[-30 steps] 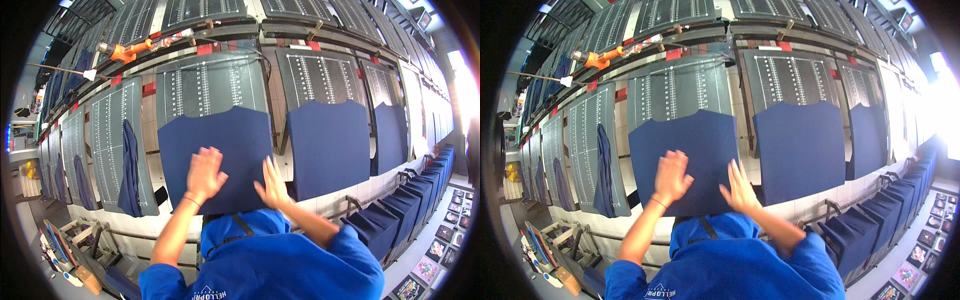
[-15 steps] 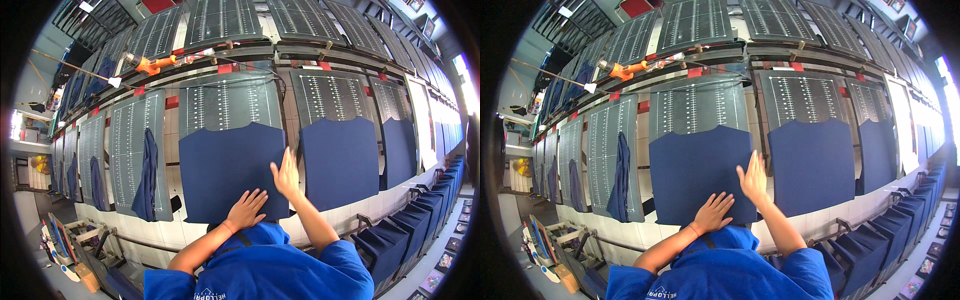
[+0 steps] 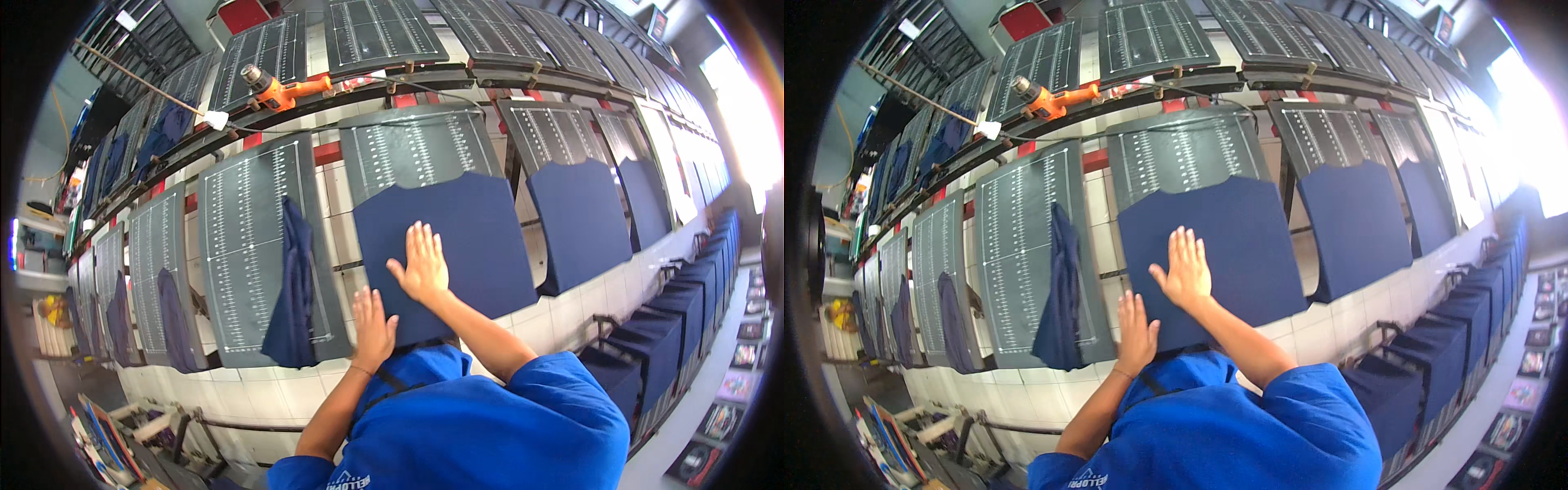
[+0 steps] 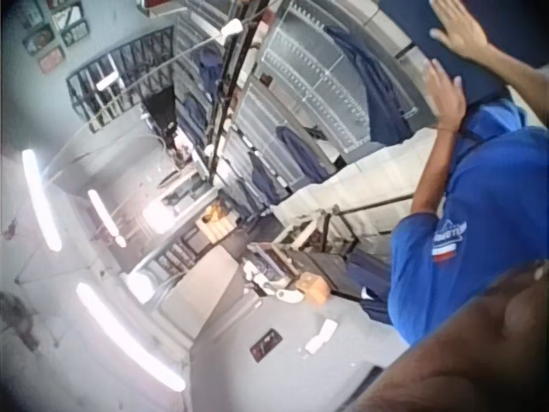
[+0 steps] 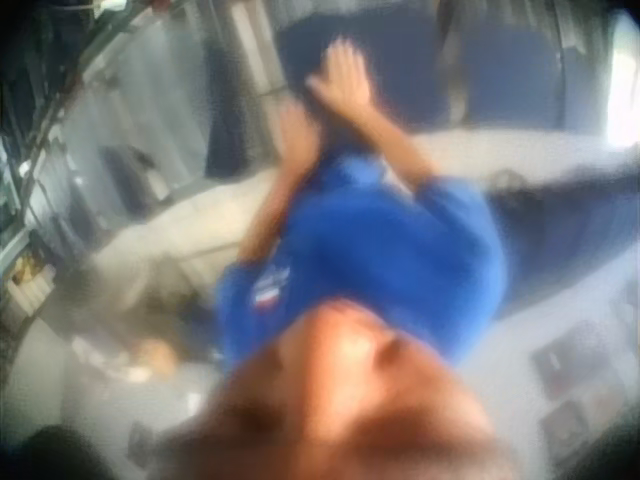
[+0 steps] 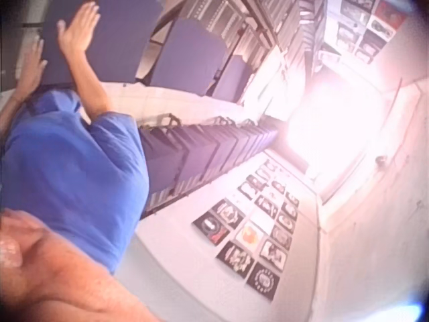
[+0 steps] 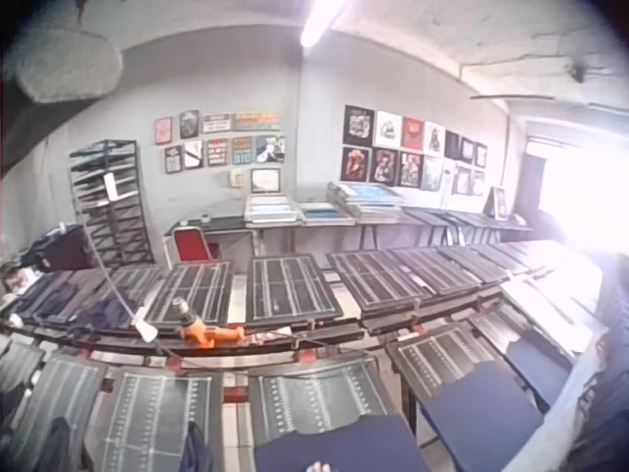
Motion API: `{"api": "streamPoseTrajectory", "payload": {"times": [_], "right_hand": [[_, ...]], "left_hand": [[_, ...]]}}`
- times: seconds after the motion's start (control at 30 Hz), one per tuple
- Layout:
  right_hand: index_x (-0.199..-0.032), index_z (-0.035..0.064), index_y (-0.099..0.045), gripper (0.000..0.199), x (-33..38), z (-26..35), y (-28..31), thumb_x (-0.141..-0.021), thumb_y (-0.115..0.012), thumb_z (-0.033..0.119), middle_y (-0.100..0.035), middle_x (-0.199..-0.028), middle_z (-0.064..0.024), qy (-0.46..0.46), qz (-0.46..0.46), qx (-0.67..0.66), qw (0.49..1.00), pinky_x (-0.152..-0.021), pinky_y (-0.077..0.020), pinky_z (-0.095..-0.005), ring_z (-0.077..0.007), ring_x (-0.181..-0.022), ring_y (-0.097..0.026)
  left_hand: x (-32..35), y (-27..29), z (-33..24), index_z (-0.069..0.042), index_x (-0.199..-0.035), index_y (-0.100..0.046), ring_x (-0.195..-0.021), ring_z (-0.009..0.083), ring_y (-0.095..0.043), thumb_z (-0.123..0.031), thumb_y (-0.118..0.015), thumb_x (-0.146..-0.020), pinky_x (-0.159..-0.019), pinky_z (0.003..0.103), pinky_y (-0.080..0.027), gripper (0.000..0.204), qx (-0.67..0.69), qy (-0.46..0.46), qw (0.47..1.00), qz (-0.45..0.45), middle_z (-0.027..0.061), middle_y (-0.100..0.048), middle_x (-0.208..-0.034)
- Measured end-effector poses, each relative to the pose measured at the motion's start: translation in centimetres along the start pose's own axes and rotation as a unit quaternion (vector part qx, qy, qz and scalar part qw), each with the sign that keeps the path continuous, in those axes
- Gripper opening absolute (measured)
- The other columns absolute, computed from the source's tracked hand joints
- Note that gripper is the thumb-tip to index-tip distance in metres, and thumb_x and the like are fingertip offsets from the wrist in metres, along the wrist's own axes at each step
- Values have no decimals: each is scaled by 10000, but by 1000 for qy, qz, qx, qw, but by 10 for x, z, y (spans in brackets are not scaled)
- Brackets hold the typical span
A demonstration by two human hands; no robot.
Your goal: The person places dark navy t-shirts onto flat printing boards, smoothing the fabric by hand to remove wrinkles, and then moves a screen-printing frame between the stations to prepare for the printing process.
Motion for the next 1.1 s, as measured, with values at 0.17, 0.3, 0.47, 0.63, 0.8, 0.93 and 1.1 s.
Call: {"api": "streamPoseTrajectory", "payload": {"times": [0.17, 0.3, 0.47, 0.63, 0.8, 0.93, 1.1], "right_hand": [[-1476, -74, -406, 757, 117, 133, -26, -1003, -456, 515, -445, -1513, -243, 129, 76, -11, 989, -1223, -225, -497, -382, -1463, -345], [-1478, -64, -382, 745, 165, 162, -59, -978, -561, 458, -432, -1503, -269, -24, 86, -193, 977, -1195, -284, -484, -402, -1384, -436], [-1471, -33, -407, 771, 159, 216, -11, -932, -634, 469, -387, -1529, -254, -20, -51, -127, 990, -1140, -348, -481, -387, -1355, -461], [-1102, 41, -612, 494, 138, 260, -27, -887, -665, 482, -700, -1023, -156, 29, 118, -158, 980, -871, -501, -465, -335, -996, -680], [-1078, 0, -581, 312, 121, 269, -57, -924, -611, 270, -699, -917, -244, 19, 148, -286, 947, -805, -525, -509, -416, -952, -680], [-1080, -20, -535, 257, 86, 259, -35, -993, -559, 221, -650, -998, -310, -117, 66, -519, 844, -836, -504, -478, -437, -1008, -664], [-1043, 41, -545, 163, 1, 234, 12, -1058, -538, 203, -519, -883, 8, -122, -31, -669, 732, -766, -435, -270, -84, -839, -470]], "left_hand": [[53, 105, 60, 55, -1441, -407, -1390, 482, -357, -220, -612, -945, -1147, 573, -282, 604, -42, -57, 990, -125, 280, -370, -1520], [92, 166, 140, 14, -1240, -532, -1178, 435, -498, -204, -704, -885, -981, 546, -396, 451, -123, 96, 971, -182, 235, -520, -1285], [105, 159, 198, -59, -970, -570, -993, 377, -555, -208, -718, -896, -853, 502, -437, 223, -67, 52, 995, -49, 172, -578, -1060], [90, 178, 182, -23, -955, -565, -971, 389, -582, -177, -653, -945, -829, 502, -468, 178, -123, 71, 987, -75, 164, -586, -1020], [76, 181, 202, -2, -935, -575, -914, 332, -586, -183, -614, -978, -811, 456, -470, 190, -44, 55, 994, -84, 163, -589, -953], [48, 242, 203, -17, -937, -509, -804, 150, -457, -237, -503, -1056, -781, 334, -434, 250, 224, 89, 951, -194, 56, -491, -827], [-18, 352, 212, -61, -1070, -589, -971, 80, -554, -325, -575, -1053, -905, 266, -454, 265, 562, 56, 795, -223, -8, -599, -993]]}}
Point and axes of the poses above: each hand's wrist, its own x-axis away from the middle knuckle, its own y-axis out of the back of the hand, z = x × y, the point moved 4 cm from there along -x, towards the middle knuckle
